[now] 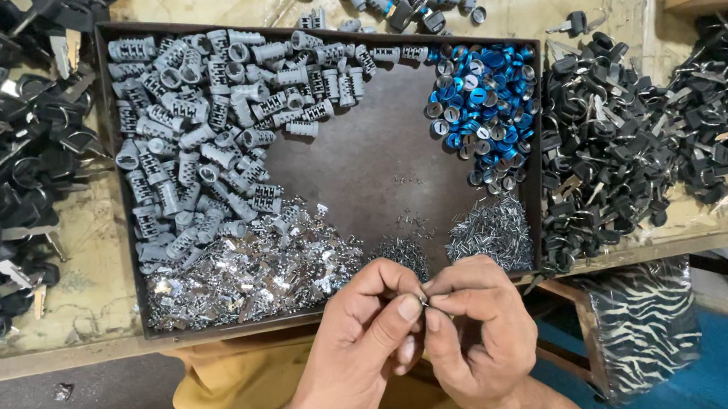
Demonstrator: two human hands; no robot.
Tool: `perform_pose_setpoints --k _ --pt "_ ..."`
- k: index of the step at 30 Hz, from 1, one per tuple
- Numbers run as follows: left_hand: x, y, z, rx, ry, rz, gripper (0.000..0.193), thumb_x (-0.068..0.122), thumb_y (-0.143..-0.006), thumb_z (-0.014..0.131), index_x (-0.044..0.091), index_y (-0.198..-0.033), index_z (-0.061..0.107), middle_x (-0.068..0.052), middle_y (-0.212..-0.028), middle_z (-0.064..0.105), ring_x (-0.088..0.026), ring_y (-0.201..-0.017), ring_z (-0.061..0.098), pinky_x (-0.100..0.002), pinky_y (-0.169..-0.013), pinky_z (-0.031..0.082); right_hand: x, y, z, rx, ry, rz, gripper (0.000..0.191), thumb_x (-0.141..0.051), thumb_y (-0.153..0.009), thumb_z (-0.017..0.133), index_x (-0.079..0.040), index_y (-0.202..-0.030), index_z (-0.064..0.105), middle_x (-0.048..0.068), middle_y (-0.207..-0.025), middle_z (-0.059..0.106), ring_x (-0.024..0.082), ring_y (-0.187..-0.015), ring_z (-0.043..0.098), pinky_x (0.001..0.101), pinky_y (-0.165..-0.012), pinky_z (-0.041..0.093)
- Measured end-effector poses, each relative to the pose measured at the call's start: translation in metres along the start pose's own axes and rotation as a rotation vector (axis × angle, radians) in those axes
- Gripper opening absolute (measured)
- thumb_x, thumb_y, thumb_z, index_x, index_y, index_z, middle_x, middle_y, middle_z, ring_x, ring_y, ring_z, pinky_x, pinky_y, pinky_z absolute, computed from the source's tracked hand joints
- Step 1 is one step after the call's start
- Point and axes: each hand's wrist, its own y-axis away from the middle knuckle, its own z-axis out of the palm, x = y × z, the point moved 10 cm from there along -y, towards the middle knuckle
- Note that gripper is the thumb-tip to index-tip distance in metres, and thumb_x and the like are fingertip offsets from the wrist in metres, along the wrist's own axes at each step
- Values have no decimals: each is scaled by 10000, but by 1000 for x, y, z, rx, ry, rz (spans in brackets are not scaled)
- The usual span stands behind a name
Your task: The person sits at a workbench with a tray of small lock components, including gray plastic lock bodies, blue caps, and small metal pins. They pick up a small metal part, work it between the fingers of both hands, and place it with the appropriate pile, repeating this one part at a time and occasionally reaching into surrounding piles of black lock parts.
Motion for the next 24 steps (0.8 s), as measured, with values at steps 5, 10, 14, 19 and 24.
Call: perform_pose_setpoints --k 5,10,14,19,24 --pt "7 1 -5 23 -52 40 92 137 -1021 618 53 -1029 581 26 -815 558 -40 -664 483 -217 -572 390 -6 -4 2 -40 35 -45 216 41 -872 748 0 -1041 621 139 -1002 677 226 -853 667 352 -772 558" --pt "14 -2 -10 -4 -147 29 60 104 -1003 631 60 -999 591 39 -806 537 -44 -646 472 -221 -558 386 17 6 0 -16 -121 117 222 73 -819 763 9 -998 650 128 -999 701 217 -885 688 329 -793 572" --pt "16 -3 -13 -11 -154 -13 44 98 -1000 628 65 -987 602 39 -760 521 -46 -629 470 -221 -540 375 41 13 10 -35 -341 370 194 103 -832 759 28 -981 662 151 -1005 696 212 -920 682 311 -815 559" --pt "30 4 -27 78 -46 0 56 98 -992 616 60 -970 582 33 -740 507 -57 -625 457 -217 -520 338 40 -41 19 -195 -215 316 204 59 -810 769 15 -989 680 140 -1093 686 201 -994 668 291 -838 546" --pt "69 19 -45 127 2 185 52 58 -990 608 36 -971 564 15 -755 501 -72 -640 438 -228 -557 357 7 -92 62 -422 244 -90 286 -22 -787 815 -35 -1039 682 93 -1112 688 267 -992 681 325 -846 540"
